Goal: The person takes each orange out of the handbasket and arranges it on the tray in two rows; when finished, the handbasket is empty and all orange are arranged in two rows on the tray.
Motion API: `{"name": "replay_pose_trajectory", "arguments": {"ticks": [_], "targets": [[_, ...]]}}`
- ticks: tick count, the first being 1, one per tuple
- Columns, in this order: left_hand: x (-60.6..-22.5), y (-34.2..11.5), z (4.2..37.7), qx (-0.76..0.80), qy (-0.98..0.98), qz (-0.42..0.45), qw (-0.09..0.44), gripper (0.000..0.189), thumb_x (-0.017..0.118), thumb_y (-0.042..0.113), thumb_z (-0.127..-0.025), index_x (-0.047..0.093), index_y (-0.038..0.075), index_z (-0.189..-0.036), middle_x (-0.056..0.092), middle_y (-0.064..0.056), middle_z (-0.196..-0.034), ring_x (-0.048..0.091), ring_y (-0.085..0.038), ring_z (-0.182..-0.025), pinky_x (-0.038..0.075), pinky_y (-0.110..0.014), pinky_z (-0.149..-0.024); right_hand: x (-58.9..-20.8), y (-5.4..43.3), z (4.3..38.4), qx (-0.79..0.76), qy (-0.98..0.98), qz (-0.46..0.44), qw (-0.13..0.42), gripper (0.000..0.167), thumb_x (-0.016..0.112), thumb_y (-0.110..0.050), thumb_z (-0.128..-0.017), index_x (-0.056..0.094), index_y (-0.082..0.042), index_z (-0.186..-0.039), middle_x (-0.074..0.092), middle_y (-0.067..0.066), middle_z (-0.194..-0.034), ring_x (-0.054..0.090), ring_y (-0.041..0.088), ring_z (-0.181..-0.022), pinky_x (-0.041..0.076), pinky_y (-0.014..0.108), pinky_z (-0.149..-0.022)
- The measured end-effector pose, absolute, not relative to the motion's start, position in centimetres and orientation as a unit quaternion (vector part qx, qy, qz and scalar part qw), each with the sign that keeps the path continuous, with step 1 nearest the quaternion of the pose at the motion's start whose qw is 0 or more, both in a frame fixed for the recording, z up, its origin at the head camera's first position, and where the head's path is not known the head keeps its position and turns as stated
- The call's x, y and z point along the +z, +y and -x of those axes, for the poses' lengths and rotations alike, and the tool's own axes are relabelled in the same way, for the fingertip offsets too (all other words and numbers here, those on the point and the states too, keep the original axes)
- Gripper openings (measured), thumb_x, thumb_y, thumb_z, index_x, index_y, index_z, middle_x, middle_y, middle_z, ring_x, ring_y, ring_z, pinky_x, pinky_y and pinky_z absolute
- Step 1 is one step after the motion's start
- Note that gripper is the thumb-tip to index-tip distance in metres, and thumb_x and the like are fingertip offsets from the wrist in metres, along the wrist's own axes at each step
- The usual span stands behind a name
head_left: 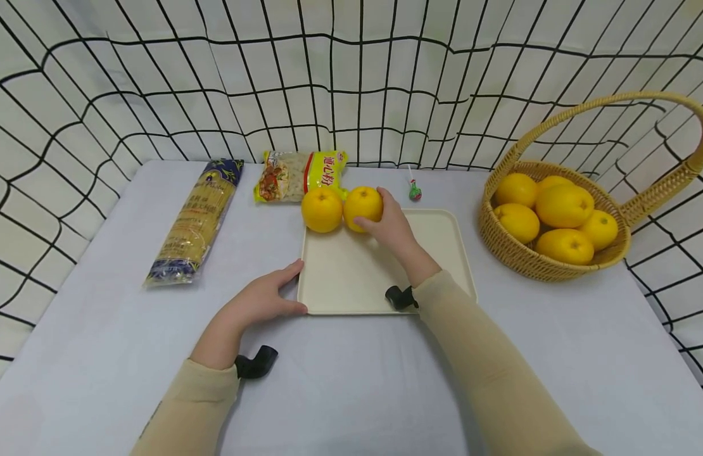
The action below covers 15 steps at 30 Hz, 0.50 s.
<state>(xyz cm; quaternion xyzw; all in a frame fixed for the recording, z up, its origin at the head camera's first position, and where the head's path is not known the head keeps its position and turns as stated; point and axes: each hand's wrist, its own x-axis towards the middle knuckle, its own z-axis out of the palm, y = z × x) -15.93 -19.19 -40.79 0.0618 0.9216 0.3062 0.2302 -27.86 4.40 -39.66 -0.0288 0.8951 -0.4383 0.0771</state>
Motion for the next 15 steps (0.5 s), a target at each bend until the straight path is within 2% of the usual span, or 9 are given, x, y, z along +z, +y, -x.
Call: {"name": "replay_pose_trajectory", "arguments": {"ticks": [15], "targets": [[-40.69, -19.1, 15.85, 0.309, 0.922, -0.057, 0.226, 0.09, 0.072, 0.034, -0.074, 0.021, 0.015, -0.145, 0.024, -0.01, -0.15, 0.023, -0.034, -0.137, 0.02, -0.052, -0.11, -39.73, 4.68, 27.91, -0.432, 0.897, 0.031, 0.087, 0.088, 0.067, -0.039, -0.08, 0.014, -0.016, -0.146, 0.024, 0.008, -0.15, 0.029, 0.024, -0.134, 0.025, 0.04, -0.112]]}}
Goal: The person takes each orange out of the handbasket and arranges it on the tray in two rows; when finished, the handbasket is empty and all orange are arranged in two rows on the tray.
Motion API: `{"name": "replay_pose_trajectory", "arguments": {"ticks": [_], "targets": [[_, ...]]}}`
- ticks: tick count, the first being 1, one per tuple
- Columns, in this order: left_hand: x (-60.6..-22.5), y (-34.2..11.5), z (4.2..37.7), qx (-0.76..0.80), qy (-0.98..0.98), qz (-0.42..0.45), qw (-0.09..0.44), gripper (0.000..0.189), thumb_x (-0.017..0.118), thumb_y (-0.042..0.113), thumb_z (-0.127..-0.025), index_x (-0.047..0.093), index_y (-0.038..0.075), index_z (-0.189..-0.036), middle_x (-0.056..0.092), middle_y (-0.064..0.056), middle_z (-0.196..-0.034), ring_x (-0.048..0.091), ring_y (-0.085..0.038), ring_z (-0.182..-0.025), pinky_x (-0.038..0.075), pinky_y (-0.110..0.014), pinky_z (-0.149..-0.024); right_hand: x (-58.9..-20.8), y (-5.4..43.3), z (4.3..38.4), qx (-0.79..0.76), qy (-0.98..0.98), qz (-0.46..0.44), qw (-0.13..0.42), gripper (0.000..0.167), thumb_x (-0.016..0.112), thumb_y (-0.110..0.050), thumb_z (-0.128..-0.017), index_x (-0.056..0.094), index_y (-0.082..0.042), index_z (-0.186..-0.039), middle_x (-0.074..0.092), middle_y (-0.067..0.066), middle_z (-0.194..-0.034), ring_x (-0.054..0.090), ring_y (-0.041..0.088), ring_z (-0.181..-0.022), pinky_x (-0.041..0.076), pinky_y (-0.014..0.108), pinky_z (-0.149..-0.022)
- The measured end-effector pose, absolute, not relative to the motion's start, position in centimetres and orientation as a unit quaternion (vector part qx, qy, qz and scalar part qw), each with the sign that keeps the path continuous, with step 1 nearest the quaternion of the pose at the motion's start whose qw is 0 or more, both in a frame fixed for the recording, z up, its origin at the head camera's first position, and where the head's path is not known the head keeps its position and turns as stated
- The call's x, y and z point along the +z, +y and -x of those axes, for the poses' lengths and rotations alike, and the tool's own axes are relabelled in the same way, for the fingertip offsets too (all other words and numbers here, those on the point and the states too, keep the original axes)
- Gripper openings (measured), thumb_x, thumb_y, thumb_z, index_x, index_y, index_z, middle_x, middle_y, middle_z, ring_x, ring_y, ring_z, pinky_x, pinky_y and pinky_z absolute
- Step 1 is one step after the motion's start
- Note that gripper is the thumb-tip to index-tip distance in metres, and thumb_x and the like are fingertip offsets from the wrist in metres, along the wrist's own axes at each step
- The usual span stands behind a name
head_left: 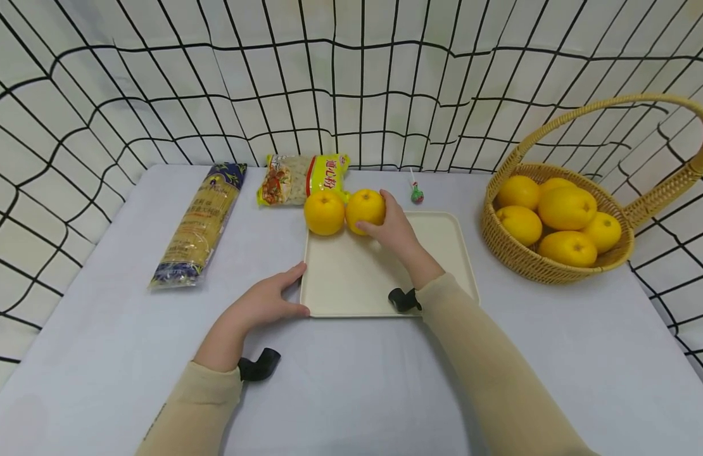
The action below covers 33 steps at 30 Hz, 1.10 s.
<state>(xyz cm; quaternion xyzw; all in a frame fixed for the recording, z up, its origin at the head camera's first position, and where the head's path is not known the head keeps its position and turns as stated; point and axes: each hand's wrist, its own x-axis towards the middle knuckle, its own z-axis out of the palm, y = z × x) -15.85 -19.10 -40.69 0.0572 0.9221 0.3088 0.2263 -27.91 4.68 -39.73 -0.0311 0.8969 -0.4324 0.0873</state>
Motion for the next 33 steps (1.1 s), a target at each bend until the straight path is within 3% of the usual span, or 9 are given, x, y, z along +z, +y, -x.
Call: {"name": "replay_pose_trajectory", "arguments": {"ticks": [9, 21, 33], "targets": [[-40.7, -19.0, 15.8, 0.302, 0.923, -0.057, 0.23, 0.09, 0.072, 0.037, -0.074, 0.02, 0.016, -0.146, 0.024, -0.011, -0.15, 0.023, -0.035, -0.136, 0.02, -0.052, -0.11, -38.2, 6.1, 26.9, -0.426, 0.902, 0.032, 0.067, 0.091, 0.069, -0.041, -0.077, 0.014, -0.018, -0.146, 0.021, 0.007, -0.151, 0.027, 0.025, -0.136, 0.028, 0.043, -0.11], [-40.5, -19.4, 15.8, 0.304, 0.922, -0.059, 0.233, 0.091, 0.071, 0.037, -0.074, 0.019, 0.016, -0.146, 0.024, -0.013, -0.149, 0.023, -0.036, -0.136, 0.021, -0.053, -0.109, -34.8, 14.4, 23.7, -0.458, 0.881, 0.034, -0.117, 0.082, 0.066, -0.035, -0.081, 0.018, -0.018, -0.145, 0.019, 0.005, -0.15, 0.028, 0.024, -0.134, 0.032, 0.04, -0.108], [-40.7, -19.1, 16.0, 0.301, 0.922, -0.061, 0.237, 0.091, 0.071, 0.039, -0.075, 0.018, 0.018, -0.146, 0.023, -0.013, -0.15, 0.022, -0.037, -0.136, 0.021, -0.054, -0.109, -33.9, 22.9, 22.0, -0.458, 0.861, -0.067, -0.212, 0.075, 0.063, -0.033, -0.083, 0.019, -0.025, -0.143, 0.017, -0.005, -0.149, 0.023, 0.014, -0.135, 0.029, 0.036, -0.11]]}}
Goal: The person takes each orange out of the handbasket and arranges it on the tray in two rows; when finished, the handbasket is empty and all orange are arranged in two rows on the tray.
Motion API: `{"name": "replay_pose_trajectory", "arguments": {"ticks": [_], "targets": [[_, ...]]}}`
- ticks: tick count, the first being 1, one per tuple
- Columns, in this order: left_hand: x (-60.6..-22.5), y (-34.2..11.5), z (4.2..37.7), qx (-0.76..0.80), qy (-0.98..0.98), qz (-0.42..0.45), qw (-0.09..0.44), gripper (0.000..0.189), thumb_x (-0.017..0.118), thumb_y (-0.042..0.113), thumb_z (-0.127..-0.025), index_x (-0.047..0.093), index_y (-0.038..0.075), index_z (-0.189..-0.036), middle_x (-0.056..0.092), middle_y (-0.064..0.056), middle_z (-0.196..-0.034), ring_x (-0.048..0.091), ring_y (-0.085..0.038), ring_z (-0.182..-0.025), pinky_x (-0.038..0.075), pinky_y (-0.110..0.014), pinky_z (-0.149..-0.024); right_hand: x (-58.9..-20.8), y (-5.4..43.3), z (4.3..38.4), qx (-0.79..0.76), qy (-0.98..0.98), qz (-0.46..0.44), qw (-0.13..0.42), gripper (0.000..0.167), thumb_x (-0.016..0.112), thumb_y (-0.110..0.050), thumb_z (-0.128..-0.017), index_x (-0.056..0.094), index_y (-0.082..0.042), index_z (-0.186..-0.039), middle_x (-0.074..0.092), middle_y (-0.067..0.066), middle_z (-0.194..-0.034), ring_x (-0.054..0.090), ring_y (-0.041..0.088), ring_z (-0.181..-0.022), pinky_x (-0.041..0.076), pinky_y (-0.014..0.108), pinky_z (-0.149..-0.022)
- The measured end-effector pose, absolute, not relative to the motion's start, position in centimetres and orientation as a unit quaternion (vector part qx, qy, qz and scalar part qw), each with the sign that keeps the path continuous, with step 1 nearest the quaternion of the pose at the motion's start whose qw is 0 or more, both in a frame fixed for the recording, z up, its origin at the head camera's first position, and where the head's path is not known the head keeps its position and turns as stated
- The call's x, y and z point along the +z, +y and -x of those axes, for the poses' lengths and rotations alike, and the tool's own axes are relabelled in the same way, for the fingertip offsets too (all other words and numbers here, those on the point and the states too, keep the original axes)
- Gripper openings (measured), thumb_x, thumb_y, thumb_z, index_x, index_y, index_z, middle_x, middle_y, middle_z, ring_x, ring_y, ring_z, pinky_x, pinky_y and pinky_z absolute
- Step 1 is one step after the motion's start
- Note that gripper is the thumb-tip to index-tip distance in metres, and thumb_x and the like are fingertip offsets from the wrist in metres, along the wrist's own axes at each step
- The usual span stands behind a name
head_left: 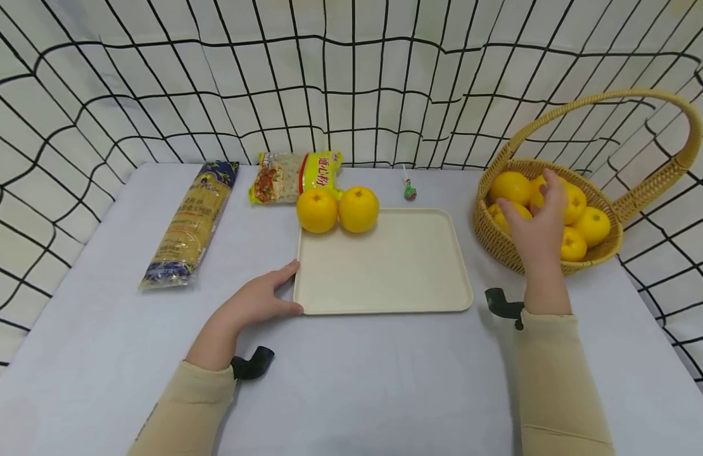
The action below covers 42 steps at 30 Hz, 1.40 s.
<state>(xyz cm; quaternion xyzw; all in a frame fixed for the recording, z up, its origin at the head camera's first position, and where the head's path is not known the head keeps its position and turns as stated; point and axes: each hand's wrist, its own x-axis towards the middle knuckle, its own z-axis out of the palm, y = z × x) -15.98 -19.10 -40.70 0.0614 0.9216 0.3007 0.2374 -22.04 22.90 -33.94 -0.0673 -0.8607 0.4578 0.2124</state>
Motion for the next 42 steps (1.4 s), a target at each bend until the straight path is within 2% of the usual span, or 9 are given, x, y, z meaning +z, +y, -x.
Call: {"name": "replay_pose_trajectory", "arguments": {"ticks": [5, 11, 20, 26, 33, 42], "targets": [[-40.6, -18.8, 16.2, 0.3, 0.923, -0.068, 0.232, 0.091, 0.07, 0.039, -0.075, 0.019, 0.017, -0.146, 0.024, -0.013, -0.15, 0.023, -0.036, -0.136, 0.021, -0.053, -0.11, -34.1, 26.4, 22.3, 0.399, -0.876, 0.102, 0.249, 0.072, 0.061, -0.038, -0.083, 0.021, -0.028, -0.143, 0.011, -0.012, -0.149, 0.022, 0.01, -0.134, 0.023, 0.029, -0.111], [-40.4, -18.9, 16.2, 0.301, 0.922, -0.06, 0.237, 0.091, 0.071, 0.039, -0.074, 0.018, 0.018, -0.146, 0.023, -0.012, -0.15, 0.023, -0.036, -0.136, 0.021, -0.053, -0.109, -35.3, 29.2, 23.1, 0.398, -0.868, 0.125, 0.27, 0.069, 0.059, -0.038, -0.084, 0.022, -0.03, -0.142, 0.011, -0.012, -0.149, 0.018, 0.006, -0.136, 0.016, 0.021, -0.112], [-40.2, -19.1, 15.8, 0.308, 0.921, -0.055, 0.234, 0.092, 0.071, 0.04, -0.073, 0.02, 0.017, -0.146, 0.024, -0.013, -0.15, 0.022, -0.037, -0.136, 0.021, -0.054, -0.109, -36.0, 30.7, 23.6, 0.382, -0.883, 0.151, 0.229, 0.071, 0.054, -0.047, -0.085, 0.015, -0.034, -0.143, 0.004, -0.011, -0.151, 0.005, 0.007, -0.14, 0.008, 0.027, -0.115], [-40.5, -19.1, 15.9, 0.31, 0.92, -0.06, 0.233, 0.093, 0.072, 0.041, -0.073, 0.02, 0.016, -0.146, 0.023, -0.013, -0.15, 0.022, -0.037, -0.136, 0.022, -0.054, -0.109, -36.0, 31.0, 23.7, 0.362, -0.897, 0.166, 0.194, 0.078, 0.051, -0.052, -0.084, 0.01, -0.03, -0.146, 0.0, -0.005, -0.153, 0.002, 0.014, -0.141, 0.006, 0.034, -0.116], [-40.3, -19.0, 15.9, 0.309, 0.919, -0.069, 0.233, 0.091, 0.071, 0.039, -0.075, 0.019, 0.013, -0.146, 0.023, -0.014, -0.15, 0.022, -0.037, -0.136, 0.021, -0.053, -0.109, -36.1, 31.2, 23.9, 0.355, -0.906, 0.171, 0.155, 0.085, 0.049, -0.055, -0.083, 0.003, -0.024, -0.147, -0.002, 0.001, -0.154, 0.002, 0.023, -0.141, 0.009, 0.043, -0.116], [-40.2, -19.1, 15.8, 0.307, 0.92, -0.069, 0.232, 0.09, 0.071, 0.037, -0.075, 0.019, 0.012, -0.146, 0.023, -0.015, -0.149, 0.022, -0.037, -0.136, 0.021, -0.053, -0.109, -36.0, 31.2, 24.1, 0.339, -0.915, 0.18, 0.123, 0.09, 0.052, -0.056, -0.082, 0.004, -0.018, -0.147, 0.006, 0.01, -0.153, 0.012, 0.032, -0.139, 0.013, 0.049, -0.114]]}}
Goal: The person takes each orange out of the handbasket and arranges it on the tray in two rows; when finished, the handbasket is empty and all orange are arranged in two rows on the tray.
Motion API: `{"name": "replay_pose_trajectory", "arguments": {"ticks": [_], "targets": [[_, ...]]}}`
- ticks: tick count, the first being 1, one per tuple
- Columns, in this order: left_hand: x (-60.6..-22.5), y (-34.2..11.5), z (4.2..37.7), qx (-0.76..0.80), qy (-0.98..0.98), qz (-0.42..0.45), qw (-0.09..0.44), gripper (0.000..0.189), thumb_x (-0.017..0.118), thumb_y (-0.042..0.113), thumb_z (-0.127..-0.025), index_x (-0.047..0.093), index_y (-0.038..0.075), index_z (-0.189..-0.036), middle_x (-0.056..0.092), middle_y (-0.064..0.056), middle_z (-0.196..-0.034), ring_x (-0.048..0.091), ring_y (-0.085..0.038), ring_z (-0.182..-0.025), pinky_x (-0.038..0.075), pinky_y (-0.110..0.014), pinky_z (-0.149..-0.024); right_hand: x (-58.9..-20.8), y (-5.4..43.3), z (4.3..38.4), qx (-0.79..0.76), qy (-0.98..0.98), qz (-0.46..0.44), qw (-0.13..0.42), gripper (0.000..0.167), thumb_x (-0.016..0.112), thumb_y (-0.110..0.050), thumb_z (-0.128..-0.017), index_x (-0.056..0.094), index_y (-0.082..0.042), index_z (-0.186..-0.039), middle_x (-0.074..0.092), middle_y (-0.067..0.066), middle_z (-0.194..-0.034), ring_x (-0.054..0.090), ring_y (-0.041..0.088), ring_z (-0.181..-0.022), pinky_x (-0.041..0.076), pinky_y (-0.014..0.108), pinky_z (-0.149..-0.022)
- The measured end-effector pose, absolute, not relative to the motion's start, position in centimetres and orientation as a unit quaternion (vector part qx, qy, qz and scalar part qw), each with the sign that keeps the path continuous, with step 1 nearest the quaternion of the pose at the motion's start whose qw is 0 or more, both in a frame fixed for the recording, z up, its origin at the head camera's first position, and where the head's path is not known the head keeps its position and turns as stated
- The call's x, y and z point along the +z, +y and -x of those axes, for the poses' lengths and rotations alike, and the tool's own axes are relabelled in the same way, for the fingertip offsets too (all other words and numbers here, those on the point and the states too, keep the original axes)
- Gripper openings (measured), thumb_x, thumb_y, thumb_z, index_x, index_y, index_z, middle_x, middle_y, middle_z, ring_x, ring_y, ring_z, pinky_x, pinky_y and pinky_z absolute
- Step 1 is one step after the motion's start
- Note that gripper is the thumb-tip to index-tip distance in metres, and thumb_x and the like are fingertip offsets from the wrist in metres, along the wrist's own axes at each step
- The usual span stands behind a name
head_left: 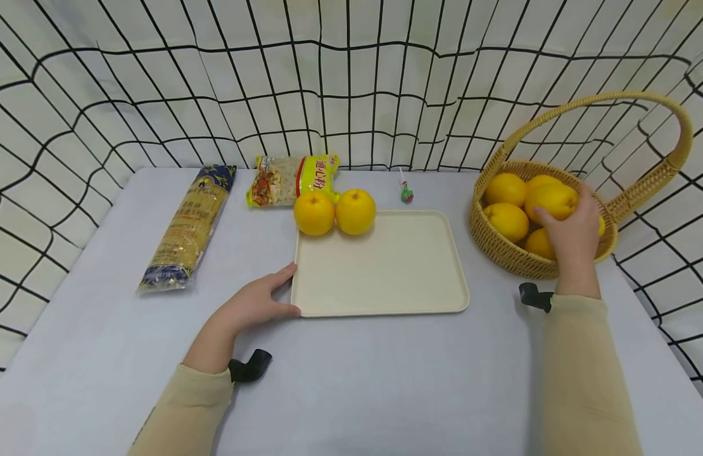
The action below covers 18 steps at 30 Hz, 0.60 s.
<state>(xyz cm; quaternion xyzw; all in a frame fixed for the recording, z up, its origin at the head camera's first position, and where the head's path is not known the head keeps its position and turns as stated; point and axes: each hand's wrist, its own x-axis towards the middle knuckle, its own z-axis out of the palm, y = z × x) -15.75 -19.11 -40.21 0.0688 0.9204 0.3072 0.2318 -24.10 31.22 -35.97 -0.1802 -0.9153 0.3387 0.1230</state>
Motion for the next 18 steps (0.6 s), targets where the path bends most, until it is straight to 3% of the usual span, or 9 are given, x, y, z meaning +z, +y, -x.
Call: {"name": "replay_pose_trajectory", "arguments": {"ticks": [10, 18], "targets": [[-39.97, -19.43, 15.65, 0.306, 0.922, -0.068, 0.228, 0.09, 0.071, 0.037, -0.075, 0.02, 0.012, -0.145, 0.024, -0.016, -0.149, 0.023, -0.038, -0.135, 0.022, -0.053, -0.109, -36.24, 31.14, 24.64, 0.336, -0.919, 0.179, 0.1, 0.092, 0.051, -0.057, -0.081, 0.004, -0.016, -0.147, 0.007, 0.013, -0.153, 0.012, 0.035, -0.138, 0.013, 0.051, -0.113], [-40.15, -19.28, 15.57, 0.311, 0.921, -0.07, 0.225, 0.088, 0.071, 0.033, -0.075, 0.021, 0.012, -0.145, 0.025, -0.014, -0.149, 0.024, -0.036, -0.136, 0.021, -0.052, -0.11, -36.09, 31.33, 23.81, 0.445, -0.853, 0.241, 0.13, 0.085, 0.057, -0.052, -0.081, 0.003, -0.035, -0.144, 0.006, -0.007, -0.153, 0.011, 0.015, -0.14, 0.012, 0.033, -0.115]]}}
